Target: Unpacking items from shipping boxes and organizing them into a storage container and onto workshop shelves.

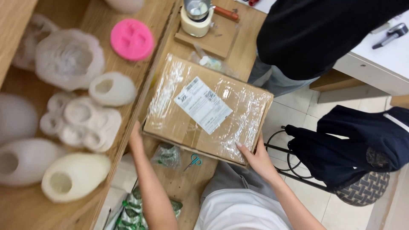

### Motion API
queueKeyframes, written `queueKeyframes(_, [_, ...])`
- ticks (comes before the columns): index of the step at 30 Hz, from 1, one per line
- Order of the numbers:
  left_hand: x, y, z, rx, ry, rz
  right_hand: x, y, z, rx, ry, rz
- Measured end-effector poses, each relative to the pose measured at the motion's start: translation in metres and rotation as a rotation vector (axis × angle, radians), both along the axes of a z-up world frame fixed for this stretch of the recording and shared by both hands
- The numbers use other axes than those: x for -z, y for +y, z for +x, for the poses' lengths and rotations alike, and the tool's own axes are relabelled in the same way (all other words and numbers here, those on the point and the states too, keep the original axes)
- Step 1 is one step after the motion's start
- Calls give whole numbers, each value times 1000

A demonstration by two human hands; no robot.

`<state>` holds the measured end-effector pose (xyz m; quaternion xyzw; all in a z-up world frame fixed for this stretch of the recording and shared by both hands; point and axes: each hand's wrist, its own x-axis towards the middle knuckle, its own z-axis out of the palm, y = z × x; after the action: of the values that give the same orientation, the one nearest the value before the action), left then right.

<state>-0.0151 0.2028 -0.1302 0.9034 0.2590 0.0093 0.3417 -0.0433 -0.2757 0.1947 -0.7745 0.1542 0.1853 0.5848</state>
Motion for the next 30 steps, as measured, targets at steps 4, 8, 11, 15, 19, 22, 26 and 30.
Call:
queueKeyframes(4, [-219,-114,-37,-439,-337,-245,14,13,15,9,-8,87])
queueKeyframes(8, [-230,-160,-102,-424,-323,-282,-2,35,32,7,17,180])
queueKeyframes(11, [-255,-188,-111,-125,-33,48,-10,38,38,-21,44,189])
queueKeyframes(15, [-252,-194,-105,10,35,299,-7,20,28,-73,63,233])
queueKeyframes(19, [-219,-194,-114,-132,-140,181,10,5,1,30,126,318])
queueKeyframes(22, [-206,-201,-116,-247,-161,191,28,-6,-24,55,154,314])
queueKeyframes(26, [-217,-212,-118,-306,1,248,38,-19,-51,-252,196,245])
queueKeyframes(30, [-218,-211,-121,-293,18,175,50,-4,-66,-490,143,254])
